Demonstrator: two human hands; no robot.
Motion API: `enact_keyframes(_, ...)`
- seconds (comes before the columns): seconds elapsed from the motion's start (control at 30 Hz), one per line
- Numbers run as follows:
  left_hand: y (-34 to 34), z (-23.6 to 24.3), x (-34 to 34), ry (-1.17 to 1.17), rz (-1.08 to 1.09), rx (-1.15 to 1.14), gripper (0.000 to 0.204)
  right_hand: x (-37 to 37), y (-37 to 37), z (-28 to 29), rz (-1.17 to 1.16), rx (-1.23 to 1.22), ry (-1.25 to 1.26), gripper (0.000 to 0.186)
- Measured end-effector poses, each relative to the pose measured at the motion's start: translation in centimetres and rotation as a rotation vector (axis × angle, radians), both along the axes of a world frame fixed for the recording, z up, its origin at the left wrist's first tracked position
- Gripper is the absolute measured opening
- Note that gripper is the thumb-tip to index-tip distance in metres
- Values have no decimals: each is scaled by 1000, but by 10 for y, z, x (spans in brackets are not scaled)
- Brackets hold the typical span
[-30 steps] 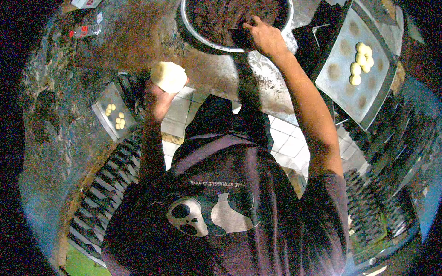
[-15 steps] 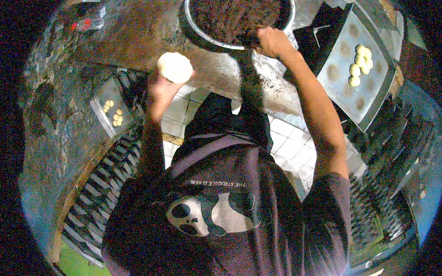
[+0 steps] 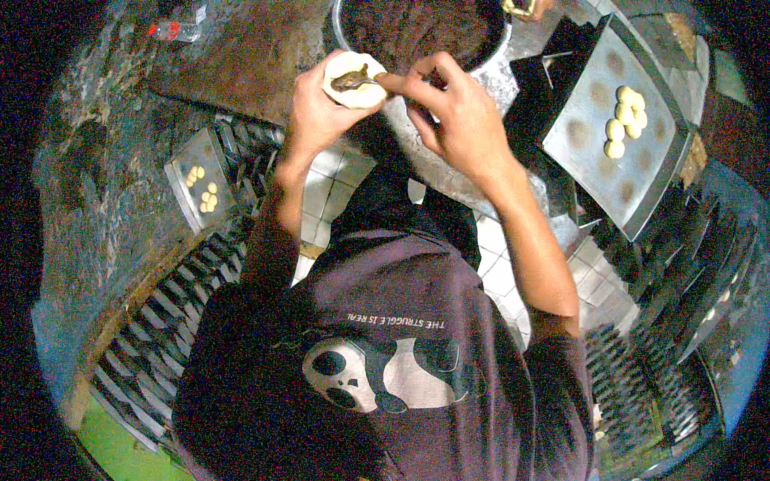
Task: The person takes pieces of dough, flattens them, fills them with a dark paste by hand, pinches them closed, and places them onto metal trays.
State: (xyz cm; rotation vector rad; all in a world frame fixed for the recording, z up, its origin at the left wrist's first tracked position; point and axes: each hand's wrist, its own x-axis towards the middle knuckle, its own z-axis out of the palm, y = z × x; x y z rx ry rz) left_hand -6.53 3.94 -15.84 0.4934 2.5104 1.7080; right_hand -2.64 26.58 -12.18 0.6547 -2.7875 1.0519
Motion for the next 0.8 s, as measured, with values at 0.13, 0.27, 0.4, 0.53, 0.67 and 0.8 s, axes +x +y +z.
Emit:
enact_keyframes(0.13,13,22,8,20,-21,-17,40,35,10,-1,-96,-57,7,56)
enact_keyframes(0.27,21,1,27,-78,23,0,37,73,27,-25,-173,-247,-24,45)
enact_keyframes(0.4,35,-11,36,-190,15,5,32,129,62,-145,-402,-274,-311,22)
enact_keyframes(0.53,64,-12,54,-203,-132,-55,36,164,115,-237,-268,-25,-506,33)
enact_keyframes(0.67,94,11,68,-235,-364,-211,44,112,104,-63,-144,-412,-236,61)
enact_keyframes(0.8,139,30,66,-426,-569,-318,48,91,127,-7,23,-494,-208,72)
